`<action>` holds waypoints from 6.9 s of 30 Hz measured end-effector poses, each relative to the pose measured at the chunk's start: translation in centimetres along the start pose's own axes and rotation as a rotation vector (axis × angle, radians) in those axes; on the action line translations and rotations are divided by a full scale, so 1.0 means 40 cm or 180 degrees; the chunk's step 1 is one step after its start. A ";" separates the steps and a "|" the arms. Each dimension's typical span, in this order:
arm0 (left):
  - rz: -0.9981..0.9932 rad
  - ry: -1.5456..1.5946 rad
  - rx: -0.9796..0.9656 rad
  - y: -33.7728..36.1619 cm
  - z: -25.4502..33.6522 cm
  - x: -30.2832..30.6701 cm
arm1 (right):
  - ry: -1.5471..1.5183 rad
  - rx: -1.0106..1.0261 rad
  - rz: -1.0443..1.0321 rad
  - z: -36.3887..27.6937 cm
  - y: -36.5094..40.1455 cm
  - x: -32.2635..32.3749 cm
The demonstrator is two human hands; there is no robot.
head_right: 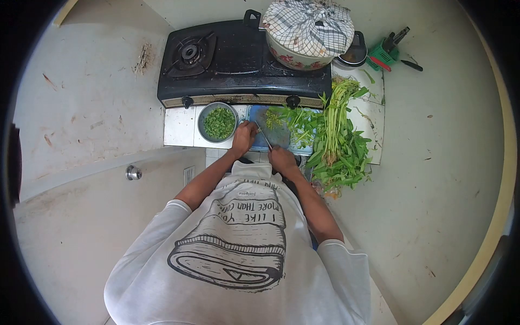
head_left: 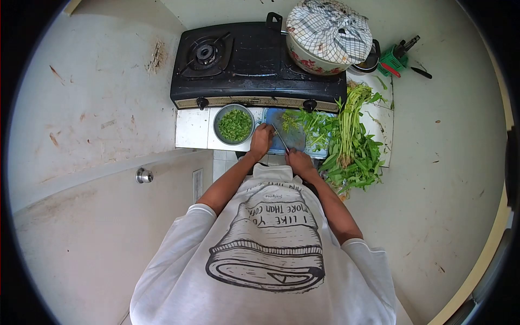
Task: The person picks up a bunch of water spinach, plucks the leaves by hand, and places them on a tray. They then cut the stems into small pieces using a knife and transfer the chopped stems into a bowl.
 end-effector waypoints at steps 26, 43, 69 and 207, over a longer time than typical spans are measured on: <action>-0.0105 0.0190 0.0065 0.001 -0.008 -0.009 | 0.0030 -0.0084 0.0052 0.015 -0.011 -0.009; -0.0033 0.0169 0.0168 -0.005 -0.013 0.000 | -0.0030 0.0027 0.0000 -0.012 -0.023 -0.008; -0.0066 0.0243 0.0026 0.005 -0.013 -0.005 | 0.0069 -0.0125 -0.0095 0.020 -0.020 -0.007; 0.0094 0.0247 0.0041 0.013 -0.012 0.018 | 0.0214 0.0068 -0.0051 -0.036 -0.042 -0.034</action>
Point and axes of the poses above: each hand's wrist, its own y-axis away from the middle knuckle, its own x-axis out of the back of the hand, z = x × y, the point moved 10 cm from there along -y, towards the middle knuckle, and after that the axes turned 2 degrees about y, right-handed, at the moved point
